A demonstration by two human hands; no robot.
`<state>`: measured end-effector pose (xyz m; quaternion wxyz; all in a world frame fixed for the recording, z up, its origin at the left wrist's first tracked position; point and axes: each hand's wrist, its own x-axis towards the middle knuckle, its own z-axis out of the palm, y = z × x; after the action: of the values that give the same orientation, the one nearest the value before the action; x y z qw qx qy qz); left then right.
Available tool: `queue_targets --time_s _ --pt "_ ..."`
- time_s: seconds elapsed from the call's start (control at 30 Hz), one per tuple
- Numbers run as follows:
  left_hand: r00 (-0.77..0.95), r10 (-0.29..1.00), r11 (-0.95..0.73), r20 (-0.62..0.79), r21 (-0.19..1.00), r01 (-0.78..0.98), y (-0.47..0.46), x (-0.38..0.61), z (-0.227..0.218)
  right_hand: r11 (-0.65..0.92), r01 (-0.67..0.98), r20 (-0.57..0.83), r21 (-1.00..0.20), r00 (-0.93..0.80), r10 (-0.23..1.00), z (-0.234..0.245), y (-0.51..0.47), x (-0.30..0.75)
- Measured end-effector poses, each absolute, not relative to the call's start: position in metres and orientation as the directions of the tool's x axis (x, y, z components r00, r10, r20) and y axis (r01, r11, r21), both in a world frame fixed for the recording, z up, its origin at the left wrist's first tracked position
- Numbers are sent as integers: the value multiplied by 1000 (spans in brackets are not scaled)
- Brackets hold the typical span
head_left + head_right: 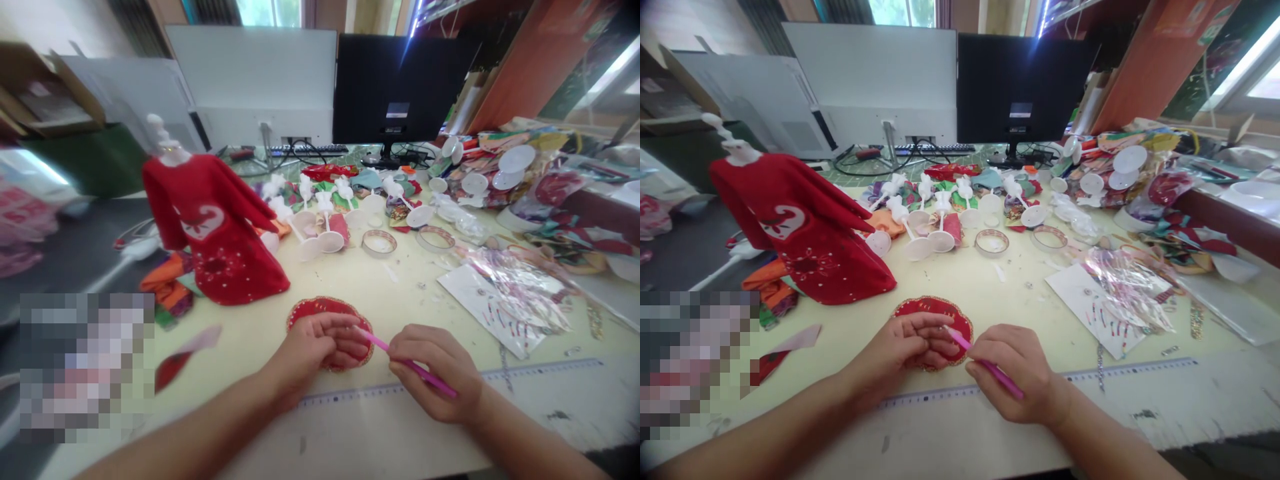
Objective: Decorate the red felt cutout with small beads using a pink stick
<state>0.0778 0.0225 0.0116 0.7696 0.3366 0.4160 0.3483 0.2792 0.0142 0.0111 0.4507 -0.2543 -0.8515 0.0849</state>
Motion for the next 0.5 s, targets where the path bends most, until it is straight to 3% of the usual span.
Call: queue_targets --time_s 0.23,0.5 --pt "412 826 485 -383 856 -177 21 78 10 863 314 696 -395 -511 505 11 16 277" --pt "437 828 472 -351 858 -204 21 78 6 876 321 704 -359 -523 480 12 17 276"
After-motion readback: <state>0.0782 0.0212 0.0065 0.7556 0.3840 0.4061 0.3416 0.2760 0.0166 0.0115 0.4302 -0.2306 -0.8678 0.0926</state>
